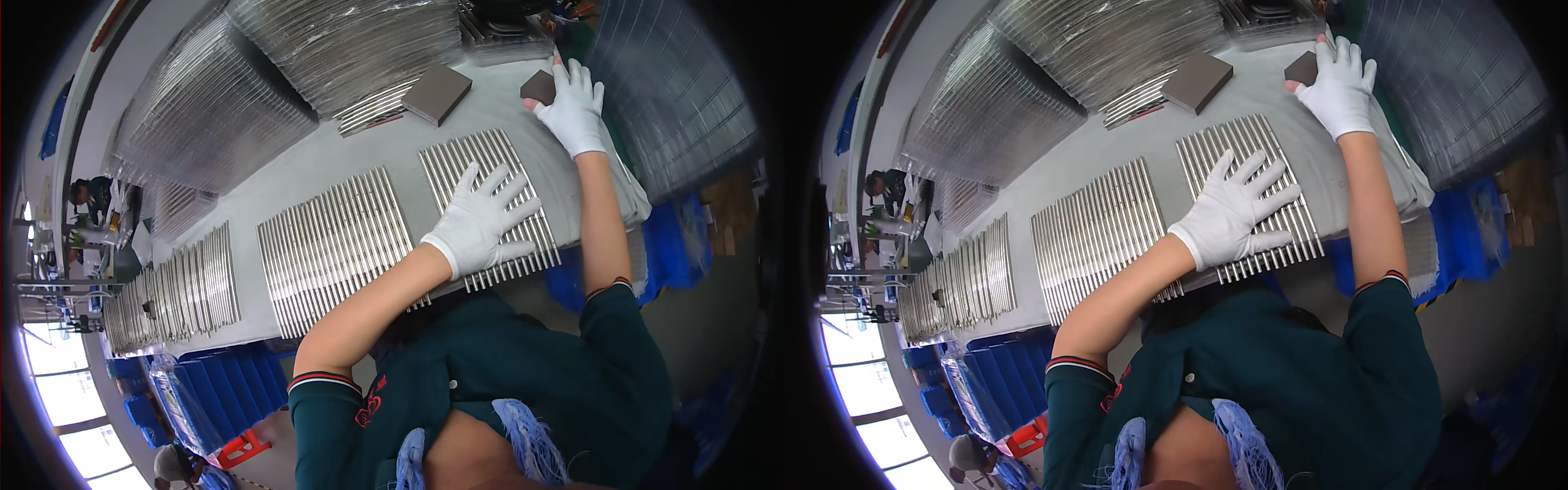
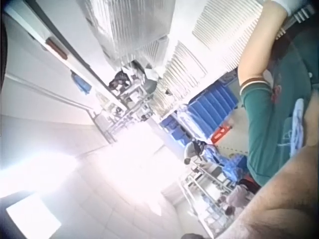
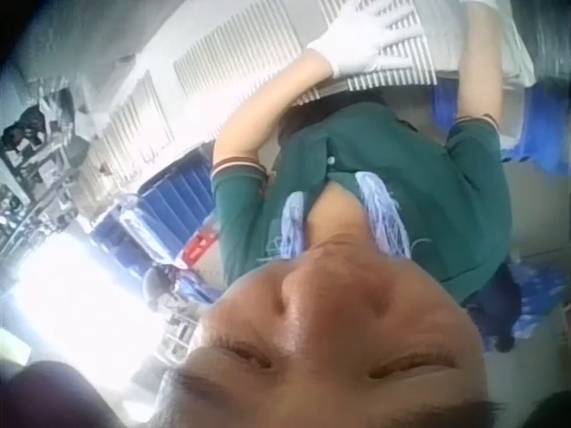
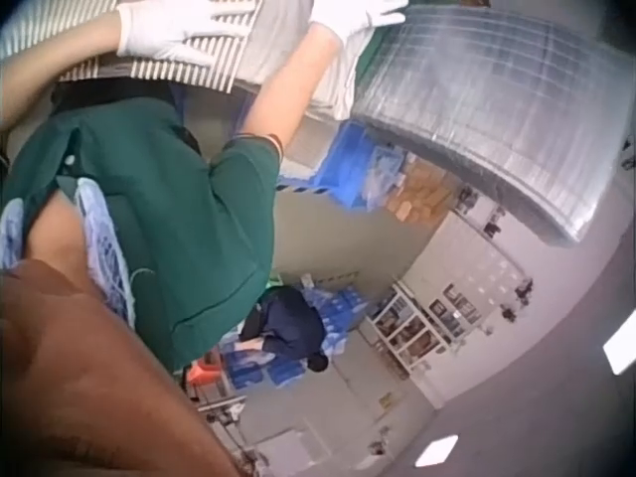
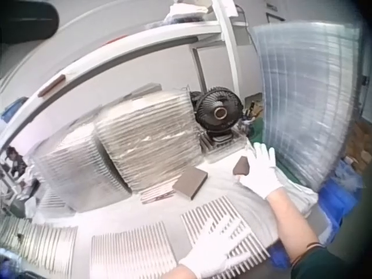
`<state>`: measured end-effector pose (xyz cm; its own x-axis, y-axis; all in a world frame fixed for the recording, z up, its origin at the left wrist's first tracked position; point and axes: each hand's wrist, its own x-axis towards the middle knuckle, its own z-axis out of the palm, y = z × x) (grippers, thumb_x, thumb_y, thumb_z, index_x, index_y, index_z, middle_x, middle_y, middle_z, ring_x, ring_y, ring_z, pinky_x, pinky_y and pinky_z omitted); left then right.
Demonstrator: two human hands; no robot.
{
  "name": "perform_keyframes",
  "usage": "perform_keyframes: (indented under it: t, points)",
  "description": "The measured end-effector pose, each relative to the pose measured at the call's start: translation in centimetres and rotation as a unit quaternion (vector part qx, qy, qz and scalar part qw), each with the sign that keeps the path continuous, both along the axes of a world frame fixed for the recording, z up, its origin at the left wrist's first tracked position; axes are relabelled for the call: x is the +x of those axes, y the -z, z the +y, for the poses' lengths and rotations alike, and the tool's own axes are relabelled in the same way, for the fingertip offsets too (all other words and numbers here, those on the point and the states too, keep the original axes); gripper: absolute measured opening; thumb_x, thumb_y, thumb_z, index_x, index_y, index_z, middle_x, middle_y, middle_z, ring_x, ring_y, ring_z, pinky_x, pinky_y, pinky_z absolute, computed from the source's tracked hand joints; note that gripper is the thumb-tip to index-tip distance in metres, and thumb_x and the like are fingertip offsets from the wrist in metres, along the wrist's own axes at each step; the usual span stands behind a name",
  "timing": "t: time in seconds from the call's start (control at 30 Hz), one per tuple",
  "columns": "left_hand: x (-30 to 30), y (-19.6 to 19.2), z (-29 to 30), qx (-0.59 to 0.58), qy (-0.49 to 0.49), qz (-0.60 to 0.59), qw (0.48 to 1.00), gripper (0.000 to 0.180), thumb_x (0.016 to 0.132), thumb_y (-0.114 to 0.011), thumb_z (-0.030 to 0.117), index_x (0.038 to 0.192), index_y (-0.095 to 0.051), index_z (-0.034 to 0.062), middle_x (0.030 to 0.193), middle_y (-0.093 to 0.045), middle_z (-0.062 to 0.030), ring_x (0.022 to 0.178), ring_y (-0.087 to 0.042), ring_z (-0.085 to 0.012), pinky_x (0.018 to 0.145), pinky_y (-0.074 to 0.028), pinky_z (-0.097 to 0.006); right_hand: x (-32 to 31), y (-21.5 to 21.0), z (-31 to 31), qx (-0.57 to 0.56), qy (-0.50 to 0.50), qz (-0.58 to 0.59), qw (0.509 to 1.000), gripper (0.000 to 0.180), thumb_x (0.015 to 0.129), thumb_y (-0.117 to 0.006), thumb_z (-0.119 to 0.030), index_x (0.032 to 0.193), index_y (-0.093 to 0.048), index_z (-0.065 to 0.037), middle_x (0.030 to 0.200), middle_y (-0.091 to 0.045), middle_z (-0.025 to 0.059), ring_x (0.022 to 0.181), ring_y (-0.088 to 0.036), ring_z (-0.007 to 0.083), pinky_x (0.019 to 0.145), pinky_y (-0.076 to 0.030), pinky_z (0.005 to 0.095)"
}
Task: Aligning and polishing metal rods using a sanding block on a factory workbench.
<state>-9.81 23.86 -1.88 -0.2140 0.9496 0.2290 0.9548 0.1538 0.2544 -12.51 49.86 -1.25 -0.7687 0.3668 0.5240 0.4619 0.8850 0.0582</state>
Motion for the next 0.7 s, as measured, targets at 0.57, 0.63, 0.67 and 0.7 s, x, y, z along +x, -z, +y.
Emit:
perform_keyframes:
  t: [0.57, 0.63, 0.67, 0.7]
  points:
    - [-1.6, -0.1, -29.1, 0.054, -0.540, -0.035, 0.839, 0.073, 0.093, -0.060, 0.052, 0.143, -0.046, -0.0001, 0.151, -0.036, -0.0299, 0.138, -0.039, -0.0438, 0.113, -0.033, -0.046, -1.5, 0.5, 0.6, 0.062, -0.174, 0.311, 0.932, 0.077, 0.082, -0.070, -0.059, 0.135, -0.057, -0.004, 0.129, -0.059, 0.0239, 0.112, -0.058, 0.0347, 0.095, -0.046, 0.0419]
    - [-1.6, 0.8, -29.6, 0.013, -0.560, 0.019, 0.828, 0.063, 0.094, -0.062, 0.046, 0.135, -0.054, -0.0020, 0.141, -0.047, -0.0305, 0.129, -0.049, -0.0443, 0.104, -0.043, -0.045, -0.1, 0.1, 0.2, -0.354, -0.200, 0.198, 0.892, 0.054, 0.090, -0.065, -0.054, 0.106, -0.074, -0.003, 0.092, -0.072, 0.0145, 0.081, -0.068, 0.0229, 0.078, -0.052, 0.0325]
    - [-1.3, 0.3, -28.7, 0.004, -0.575, 0.019, 0.818, 0.060, 0.094, -0.062, 0.043, 0.132, -0.056, -0.0021, 0.135, -0.053, -0.0295, 0.124, -0.052, -0.0445, 0.102, -0.044, -0.047, 0.5, -0.3, -0.6, -0.389, -0.165, 0.167, 0.891, 0.050, 0.095, -0.063, -0.048, 0.080, -0.077, -0.002, 0.064, -0.067, 0.0057, 0.056, -0.061, 0.0130, 0.062, -0.049, 0.0263]
    - [-1.2, 0.0, -27.8, -0.004, -0.589, 0.020, 0.808, 0.056, 0.094, -0.062, 0.041, 0.129, -0.058, -0.0022, 0.128, -0.058, -0.0285, 0.119, -0.055, -0.0447, 0.099, -0.045, -0.049, 0.6, -0.3, -0.8, -0.387, -0.167, 0.164, 0.892, 0.050, 0.095, -0.063, -0.048, 0.080, -0.077, -0.002, 0.064, -0.067, 0.0057, 0.056, -0.061, 0.0130, 0.062, -0.049, 0.0263]
